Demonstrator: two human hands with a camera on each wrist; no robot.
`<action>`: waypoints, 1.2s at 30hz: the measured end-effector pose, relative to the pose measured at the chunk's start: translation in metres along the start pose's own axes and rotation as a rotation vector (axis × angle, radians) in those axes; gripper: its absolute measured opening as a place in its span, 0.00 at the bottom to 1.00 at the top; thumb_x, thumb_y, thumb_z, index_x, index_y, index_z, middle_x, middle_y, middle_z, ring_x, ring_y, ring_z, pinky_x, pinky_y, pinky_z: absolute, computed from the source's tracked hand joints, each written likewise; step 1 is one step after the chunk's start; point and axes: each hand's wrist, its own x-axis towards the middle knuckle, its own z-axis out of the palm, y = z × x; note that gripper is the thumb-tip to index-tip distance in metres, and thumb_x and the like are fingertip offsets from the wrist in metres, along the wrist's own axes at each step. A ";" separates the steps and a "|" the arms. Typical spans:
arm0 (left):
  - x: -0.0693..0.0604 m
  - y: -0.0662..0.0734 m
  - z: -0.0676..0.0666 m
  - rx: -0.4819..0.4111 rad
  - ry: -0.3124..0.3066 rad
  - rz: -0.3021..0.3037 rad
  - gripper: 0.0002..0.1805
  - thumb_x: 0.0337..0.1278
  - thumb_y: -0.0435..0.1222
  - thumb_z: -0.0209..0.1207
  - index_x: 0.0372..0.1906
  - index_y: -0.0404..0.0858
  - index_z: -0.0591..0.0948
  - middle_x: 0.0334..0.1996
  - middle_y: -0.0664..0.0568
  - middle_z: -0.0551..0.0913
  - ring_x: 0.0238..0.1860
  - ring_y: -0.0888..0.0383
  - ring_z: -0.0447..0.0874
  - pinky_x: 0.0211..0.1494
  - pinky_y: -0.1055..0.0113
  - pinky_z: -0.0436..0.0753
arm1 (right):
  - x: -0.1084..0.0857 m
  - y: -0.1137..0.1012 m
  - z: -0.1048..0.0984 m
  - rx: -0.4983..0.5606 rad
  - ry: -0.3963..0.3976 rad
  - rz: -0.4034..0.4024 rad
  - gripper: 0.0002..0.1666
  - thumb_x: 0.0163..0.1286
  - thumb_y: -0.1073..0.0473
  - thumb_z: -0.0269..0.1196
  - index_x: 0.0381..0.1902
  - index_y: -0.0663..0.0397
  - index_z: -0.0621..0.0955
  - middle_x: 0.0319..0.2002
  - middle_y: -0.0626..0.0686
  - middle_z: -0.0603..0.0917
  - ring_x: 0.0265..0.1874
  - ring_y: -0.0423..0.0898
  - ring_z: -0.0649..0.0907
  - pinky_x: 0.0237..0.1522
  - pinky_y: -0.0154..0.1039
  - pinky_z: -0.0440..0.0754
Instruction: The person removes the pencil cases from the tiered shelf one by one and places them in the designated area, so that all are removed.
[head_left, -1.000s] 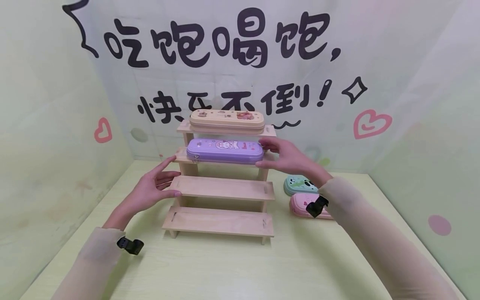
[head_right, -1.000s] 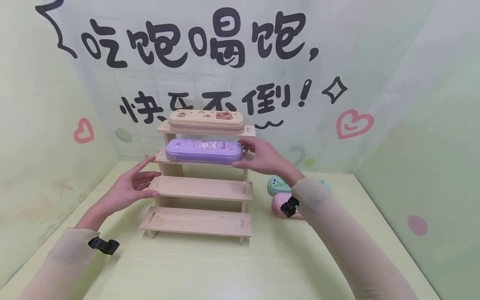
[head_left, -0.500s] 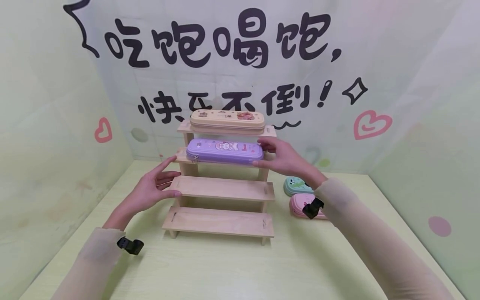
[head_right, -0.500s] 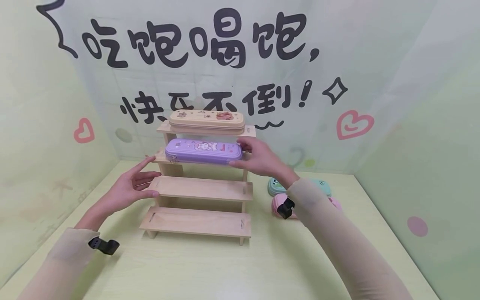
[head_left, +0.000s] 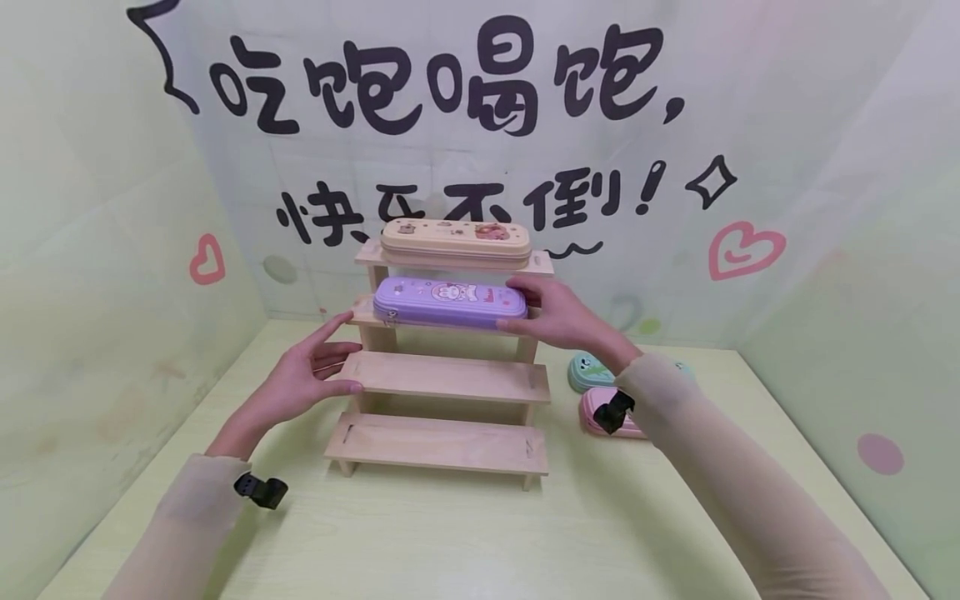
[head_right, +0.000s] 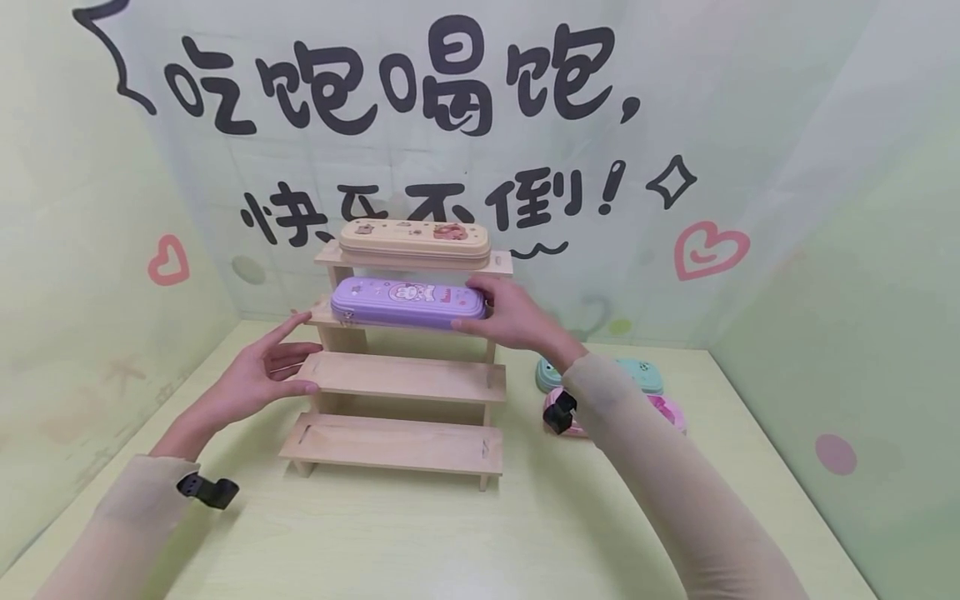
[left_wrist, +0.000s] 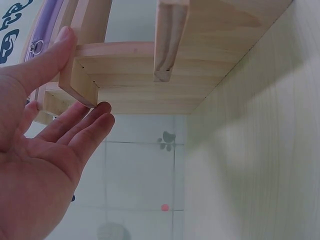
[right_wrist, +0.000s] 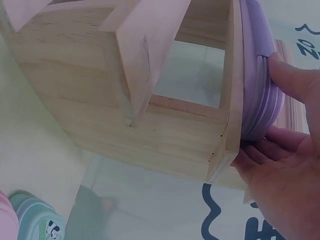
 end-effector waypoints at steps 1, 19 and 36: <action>0.000 0.000 0.000 0.001 -0.001 0.001 0.59 0.54 0.33 0.79 0.86 0.58 0.57 0.67 0.34 0.78 0.69 0.39 0.76 0.68 0.68 0.78 | 0.000 0.000 0.000 0.000 -0.001 0.004 0.47 0.67 0.55 0.77 0.75 0.69 0.69 0.69 0.66 0.76 0.67 0.59 0.78 0.74 0.51 0.73; 0.000 0.000 0.000 -0.004 -0.005 0.004 0.59 0.55 0.32 0.78 0.86 0.57 0.56 0.68 0.32 0.77 0.69 0.38 0.76 0.69 0.61 0.77 | -0.003 -0.004 0.003 -0.018 -0.026 0.050 0.49 0.69 0.47 0.74 0.78 0.64 0.68 0.67 0.63 0.77 0.61 0.56 0.79 0.68 0.54 0.76; 0.000 0.000 0.001 0.002 0.001 0.014 0.59 0.55 0.32 0.78 0.86 0.55 0.56 0.67 0.32 0.78 0.69 0.37 0.76 0.70 0.56 0.76 | -0.006 -0.003 0.003 0.050 -0.020 0.092 0.49 0.65 0.46 0.76 0.77 0.61 0.70 0.61 0.61 0.81 0.55 0.54 0.81 0.59 0.50 0.82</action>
